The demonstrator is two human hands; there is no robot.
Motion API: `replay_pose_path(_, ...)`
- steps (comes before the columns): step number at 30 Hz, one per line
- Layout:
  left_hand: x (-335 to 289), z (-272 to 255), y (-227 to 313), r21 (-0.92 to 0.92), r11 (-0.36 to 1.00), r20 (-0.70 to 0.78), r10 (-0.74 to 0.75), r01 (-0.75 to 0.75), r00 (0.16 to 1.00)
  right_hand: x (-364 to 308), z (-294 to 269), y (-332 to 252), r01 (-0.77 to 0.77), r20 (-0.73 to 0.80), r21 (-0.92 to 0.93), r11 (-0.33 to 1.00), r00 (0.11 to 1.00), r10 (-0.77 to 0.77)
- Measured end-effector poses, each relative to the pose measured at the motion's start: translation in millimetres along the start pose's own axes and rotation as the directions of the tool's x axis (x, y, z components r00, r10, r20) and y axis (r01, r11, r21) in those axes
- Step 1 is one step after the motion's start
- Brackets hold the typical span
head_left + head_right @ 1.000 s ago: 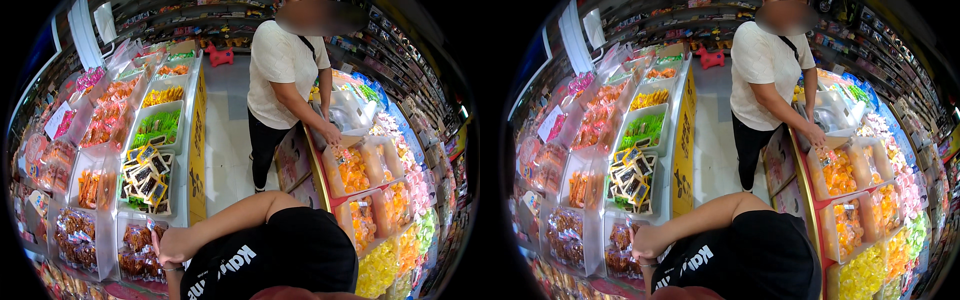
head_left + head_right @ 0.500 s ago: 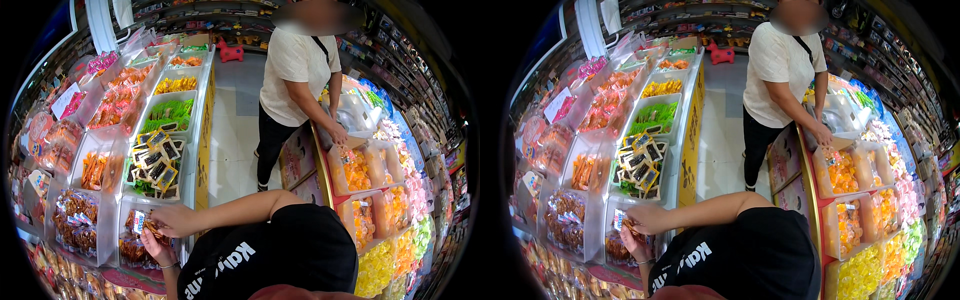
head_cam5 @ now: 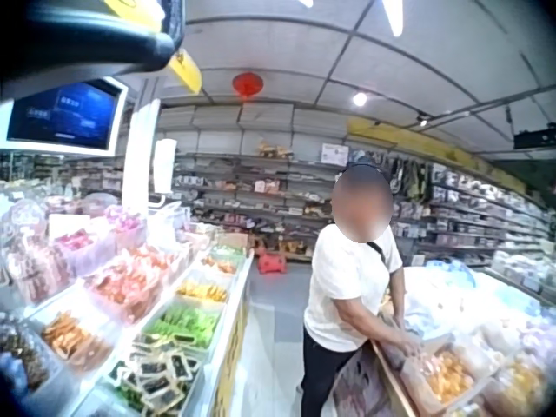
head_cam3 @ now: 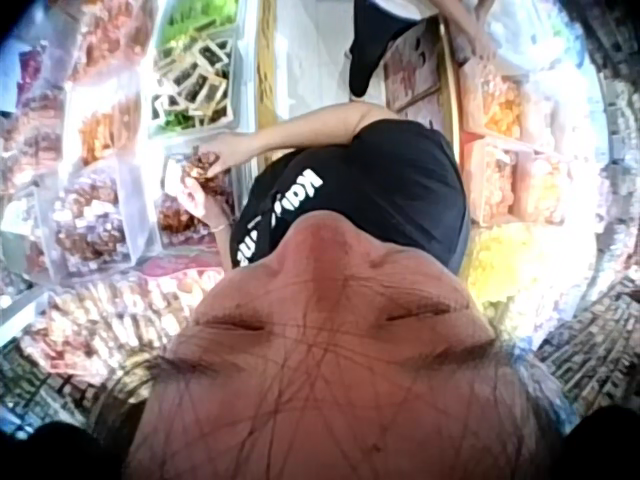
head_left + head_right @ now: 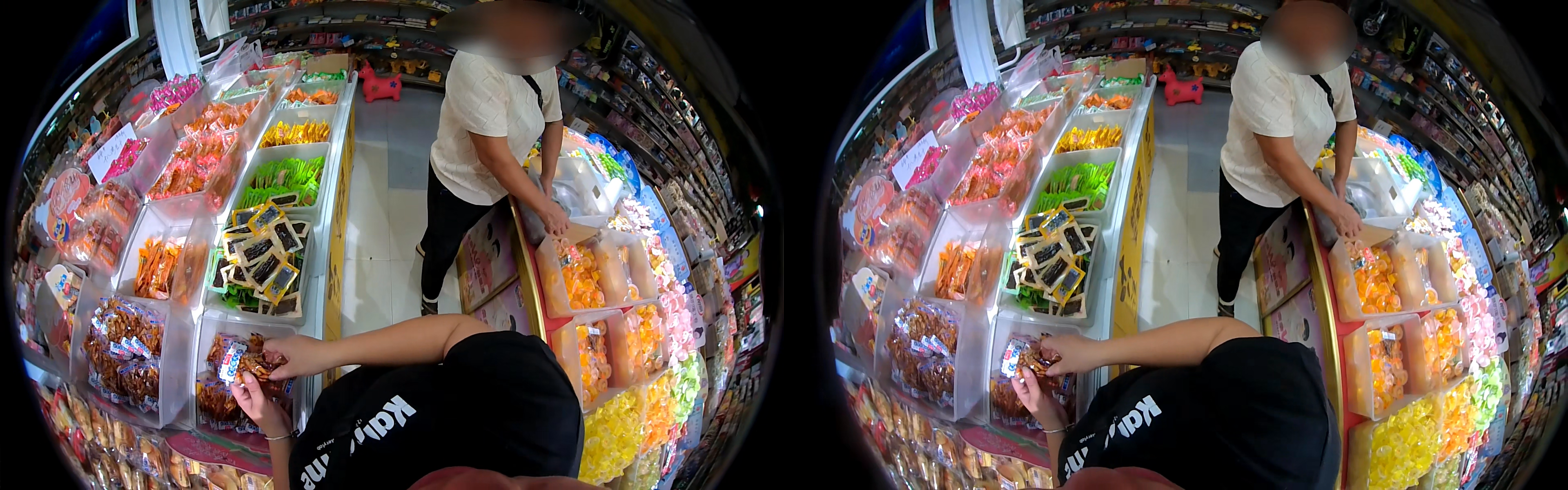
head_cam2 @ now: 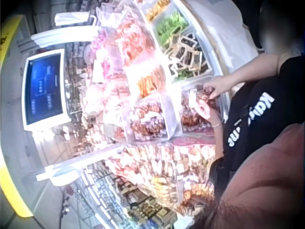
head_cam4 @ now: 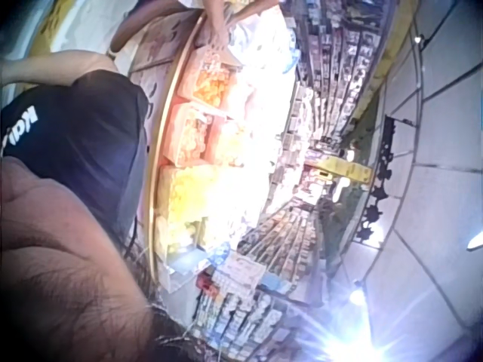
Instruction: The person repeatedly picks up small, individually wrapped snack packages from a bulk bin, holds them up to the camera, and places them back into the bin. The person also briefly interacts with a store employee who is working at a nearby counter.
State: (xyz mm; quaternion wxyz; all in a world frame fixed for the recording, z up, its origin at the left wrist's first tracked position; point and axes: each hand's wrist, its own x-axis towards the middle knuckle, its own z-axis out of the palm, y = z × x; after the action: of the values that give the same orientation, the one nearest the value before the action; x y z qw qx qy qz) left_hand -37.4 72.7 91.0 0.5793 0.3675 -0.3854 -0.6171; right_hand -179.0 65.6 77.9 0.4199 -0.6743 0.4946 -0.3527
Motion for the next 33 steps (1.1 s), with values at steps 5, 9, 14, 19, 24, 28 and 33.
replay_pose_path(5,3,-15,-2,-0.013,1.000,0.003,0.021,-0.021,1.000,4,7,-5,-0.073,0.014,0.138,0.988,0.997,0.072)
replay_pose_path(9,10,-42,-10,0.015,1.000,0.126,-0.029,0.027,0.992,9,8,1,-0.083,0.038,0.205,0.975,0.996,0.077)
replay_pose_path(14,13,-33,-6,-0.026,1.000,0.006,0.005,-0.005,1.000,15,6,-10,-0.096,0.054,0.192,0.977,0.995,0.087)
replay_pose_path(19,19,-43,-4,0.049,0.999,0.013,-0.009,0.009,1.000,37,16,4,0.065,0.091,0.173,0.983,0.993,-0.082)
replay_pose_path(24,35,-43,-12,0.108,0.994,0.107,0.022,-0.034,0.994,49,-11,0,-0.063,0.059,0.501,0.863,0.998,0.039)
replay_pose_path(28,38,-44,-9,0.105,0.994,0.035,0.025,-0.029,0.999,74,-33,-11,-0.062,0.056,0.546,0.835,0.998,0.037)
replay_pose_path(33,52,-26,-16,0.119,0.993,0.019,0.027,-0.029,0.999,83,-67,-2,-0.049,0.061,0.663,0.747,0.998,0.012)
